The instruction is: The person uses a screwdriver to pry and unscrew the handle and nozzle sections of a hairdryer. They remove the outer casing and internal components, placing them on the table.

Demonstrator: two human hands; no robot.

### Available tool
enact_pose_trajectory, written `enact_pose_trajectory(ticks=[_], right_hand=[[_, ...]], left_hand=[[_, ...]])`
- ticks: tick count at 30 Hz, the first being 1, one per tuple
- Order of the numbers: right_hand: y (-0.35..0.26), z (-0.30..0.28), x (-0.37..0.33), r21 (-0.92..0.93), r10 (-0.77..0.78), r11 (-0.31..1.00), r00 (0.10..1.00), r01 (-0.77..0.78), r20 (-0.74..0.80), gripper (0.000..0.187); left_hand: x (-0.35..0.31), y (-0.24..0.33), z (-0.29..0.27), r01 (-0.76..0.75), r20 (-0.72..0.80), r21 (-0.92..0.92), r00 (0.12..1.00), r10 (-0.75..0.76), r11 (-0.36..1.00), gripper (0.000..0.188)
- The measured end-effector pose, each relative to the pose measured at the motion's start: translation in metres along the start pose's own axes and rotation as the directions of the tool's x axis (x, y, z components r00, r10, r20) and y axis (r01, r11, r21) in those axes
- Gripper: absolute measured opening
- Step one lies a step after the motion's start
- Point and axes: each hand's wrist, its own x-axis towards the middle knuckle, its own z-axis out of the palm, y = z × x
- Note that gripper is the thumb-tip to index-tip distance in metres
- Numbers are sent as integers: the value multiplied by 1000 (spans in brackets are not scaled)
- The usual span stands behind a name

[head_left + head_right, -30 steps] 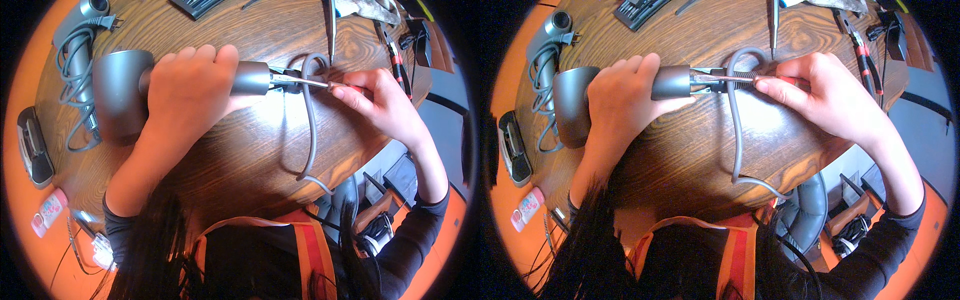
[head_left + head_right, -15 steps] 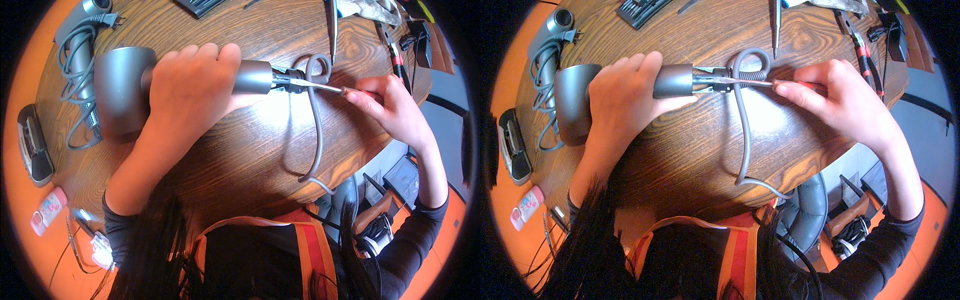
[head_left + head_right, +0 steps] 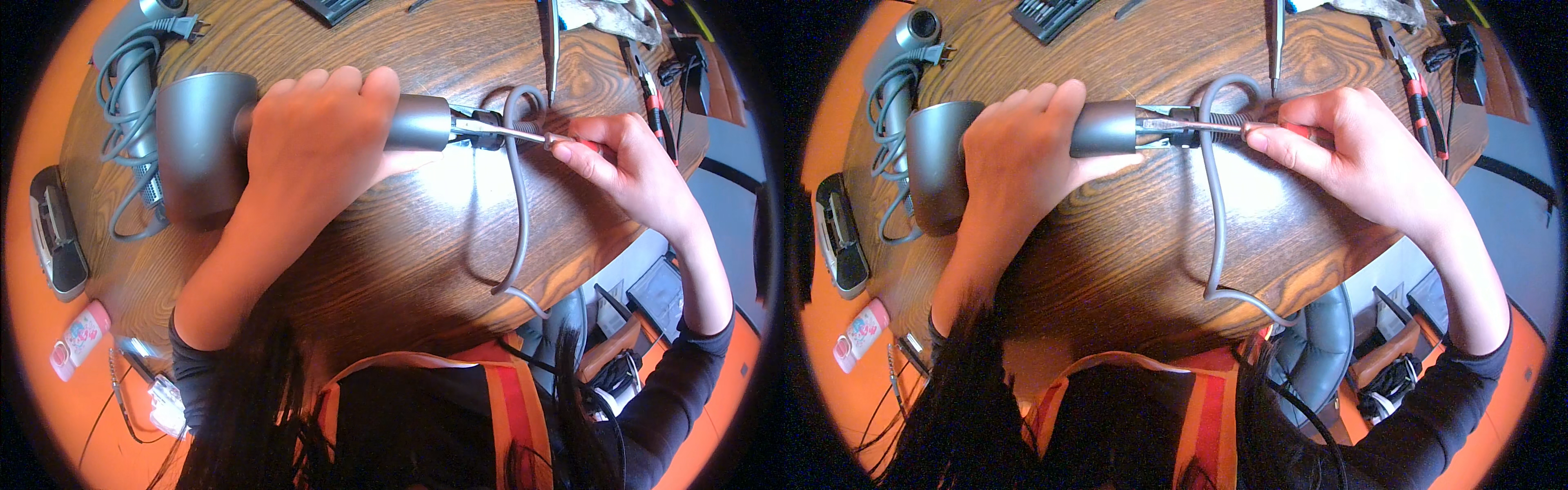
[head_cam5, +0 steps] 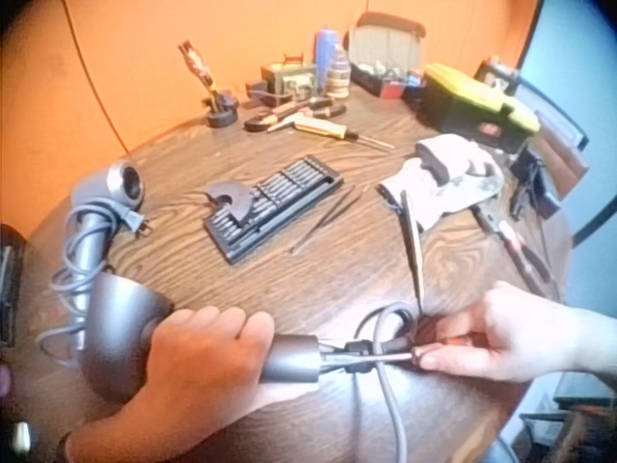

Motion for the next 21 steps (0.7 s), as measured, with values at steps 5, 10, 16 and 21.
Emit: enact_pose_trajectory(ticks=[5, 10, 16, 21], right_hand=[[4, -4, -4, -33, 12, 999, 1000, -11, 24, 39], [10, 1, 0, 27, -55, 998, 998, 55, 16, 38], [6, 7, 7, 67, -42, 997, 999, 43, -16, 38], [-9, -2, 2, -45, 57, 997, 998, -56, 32, 41]], left_hand=[[0, 0, 0, 1, 13, -9, 1000, 0, 1000, 50], [1, 1, 1, 0, 5, -9, 1000, 0, 1000, 50], [1, 1, 2, -5, -17, -5, 1000, 5, 1000, 50], [0, 2, 3, -1, -6, 9, 1000, 1, 1000, 50]])
